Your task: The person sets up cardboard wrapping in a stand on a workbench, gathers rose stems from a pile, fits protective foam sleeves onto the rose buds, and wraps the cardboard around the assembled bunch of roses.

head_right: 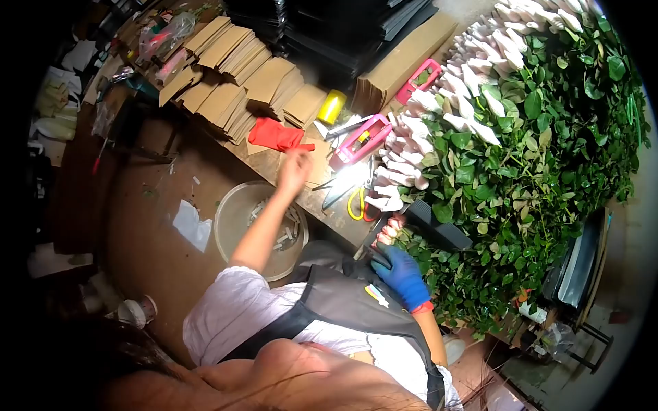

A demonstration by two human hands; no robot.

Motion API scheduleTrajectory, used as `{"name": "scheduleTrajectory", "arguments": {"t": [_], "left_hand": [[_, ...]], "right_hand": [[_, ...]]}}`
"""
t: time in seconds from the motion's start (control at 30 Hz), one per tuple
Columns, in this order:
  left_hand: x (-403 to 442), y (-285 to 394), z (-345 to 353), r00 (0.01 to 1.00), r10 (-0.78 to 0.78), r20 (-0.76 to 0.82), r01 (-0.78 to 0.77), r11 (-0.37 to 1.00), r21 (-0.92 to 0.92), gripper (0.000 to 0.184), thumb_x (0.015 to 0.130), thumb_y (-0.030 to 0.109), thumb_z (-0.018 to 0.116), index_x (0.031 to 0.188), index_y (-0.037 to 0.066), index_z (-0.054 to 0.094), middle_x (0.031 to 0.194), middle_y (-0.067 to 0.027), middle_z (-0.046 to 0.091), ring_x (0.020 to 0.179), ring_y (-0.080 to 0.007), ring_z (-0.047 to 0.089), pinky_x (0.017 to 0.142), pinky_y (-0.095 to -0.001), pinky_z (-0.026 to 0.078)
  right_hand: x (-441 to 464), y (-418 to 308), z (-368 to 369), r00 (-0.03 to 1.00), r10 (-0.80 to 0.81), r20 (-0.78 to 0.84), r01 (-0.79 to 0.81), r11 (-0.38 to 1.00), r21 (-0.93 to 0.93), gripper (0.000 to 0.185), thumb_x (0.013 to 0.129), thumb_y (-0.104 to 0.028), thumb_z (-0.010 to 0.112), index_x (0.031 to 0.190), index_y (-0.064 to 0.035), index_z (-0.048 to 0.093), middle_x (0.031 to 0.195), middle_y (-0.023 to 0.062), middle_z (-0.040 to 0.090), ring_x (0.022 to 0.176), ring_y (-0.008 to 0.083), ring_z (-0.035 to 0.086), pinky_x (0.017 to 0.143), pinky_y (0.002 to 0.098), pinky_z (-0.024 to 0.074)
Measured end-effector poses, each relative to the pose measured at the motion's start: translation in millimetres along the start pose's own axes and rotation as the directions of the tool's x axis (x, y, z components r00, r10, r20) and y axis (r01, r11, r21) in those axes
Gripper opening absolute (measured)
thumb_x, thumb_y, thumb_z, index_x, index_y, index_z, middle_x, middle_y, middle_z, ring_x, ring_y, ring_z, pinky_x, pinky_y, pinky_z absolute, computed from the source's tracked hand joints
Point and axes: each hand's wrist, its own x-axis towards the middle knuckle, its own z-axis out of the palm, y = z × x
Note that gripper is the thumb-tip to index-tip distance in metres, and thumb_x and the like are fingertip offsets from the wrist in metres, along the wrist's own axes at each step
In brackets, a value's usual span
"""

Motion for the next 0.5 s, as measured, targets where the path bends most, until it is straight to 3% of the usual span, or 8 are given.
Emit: {"name": "scheduleTrajectory", "arguments": {"t": [0.03, 0.1, 0.17, 0.27, 0.37, 0.5], "left_hand": [[20, -20, -6, 0.965, 0.125, -0.229, -0.1, 0.988, 0.117, 0.028, 0.093, 0.028, 0.063, 0.107, 0.004, 0.066, 0.108, -0.0193, 0.066, 0.099, -0.0363, 0.064, 0.087, -0.0482, 0.051], [59, -47, -24, 0.833, 0.29, -0.472, -0.058, 0.893, 0.447, 0.028, 0.091, 0.026, 0.064, 0.109, 0.004, 0.066, 0.105, -0.0181, 0.065, 0.103, -0.0384, 0.061, 0.091, -0.0532, 0.048], [91, -73, -42, 0.797, 0.236, -0.556, 0.059, 0.886, 0.46, 0.031, 0.091, 0.028, 0.064, 0.112, 0.005, 0.065, 0.111, -0.0187, 0.066, 0.111, -0.0385, 0.059, 0.094, -0.0544, 0.047], [117, -100, -60, 0.929, 0.037, -0.368, 0.173, 0.836, 0.52, 0.032, 0.09, 0.025, 0.064, 0.116, 0.007, 0.065, 0.114, -0.0182, 0.068, 0.111, -0.0394, 0.061, 0.095, -0.0522, 0.049], [132, -104, -70, 0.964, -0.098, -0.246, 0.221, 0.807, 0.548, 0.032, 0.088, 0.027, 0.066, 0.113, 0.008, 0.066, 0.112, -0.0175, 0.07, 0.107, -0.0397, 0.064, 0.093, -0.0502, 0.051], [117, -80, -78, 0.91, 0.079, -0.408, -0.004, 0.984, 0.181, 0.027, 0.086, 0.022, 0.066, 0.106, 0.004, 0.067, 0.101, -0.017, 0.072, 0.096, -0.0355, 0.068, 0.084, -0.0462, 0.053]], "right_hand": [[0, 1, 1, 1.0, -0.007, -0.007, 0.007, 1.0, 0.0, 0.049, 0.085, -0.027, 0.075, 0.129, -0.0082, 0.063, 0.118, 0.0191, 0.067, 0.107, 0.0379, 0.065, 0.092, 0.0423, 0.0525], [0, 3, 2, 1.0, -0.022, -0.02, 0.022, 1.0, -0.002, 0.049, 0.085, -0.027, 0.075, 0.129, -0.0081, 0.063, 0.118, 0.0192, 0.067, 0.106, 0.0382, 0.065, 0.091, 0.0426, 0.0525], [0, 5, 4, 1.0, -0.015, -0.015, 0.015, 1.0, -0.016, 0.051, 0.084, -0.028, 0.075, 0.129, -0.0087, 0.063, 0.119, 0.0188, 0.067, 0.107, 0.0381, 0.065, 0.091, 0.0428, 0.0526], [0, 7, 4, 1.0, -0.003, -0.006, 0.003, 0.999, -0.035, 0.052, 0.083, -0.029, 0.075, 0.13, -0.0094, 0.062, 0.119, 0.0182, 0.066, 0.107, 0.0378, 0.065, 0.092, 0.043, 0.0527], [0, 5, 4, 1.0, 0.005, -0.003, -0.005, 0.998, -0.058, 0.052, 0.084, -0.032, 0.074, 0.13, -0.0101, 0.062, 0.12, 0.0178, 0.066, 0.108, 0.0375, 0.064, 0.092, 0.0436, 0.0524], [0, 4, 3, 1.0, 0.012, -0.003, -0.013, 0.998, -0.063, 0.054, 0.083, -0.033, 0.074, 0.131, -0.011, 0.062, 0.122, 0.0177, 0.065, 0.109, 0.0376, 0.063, 0.093, 0.0443, 0.0517]]}}
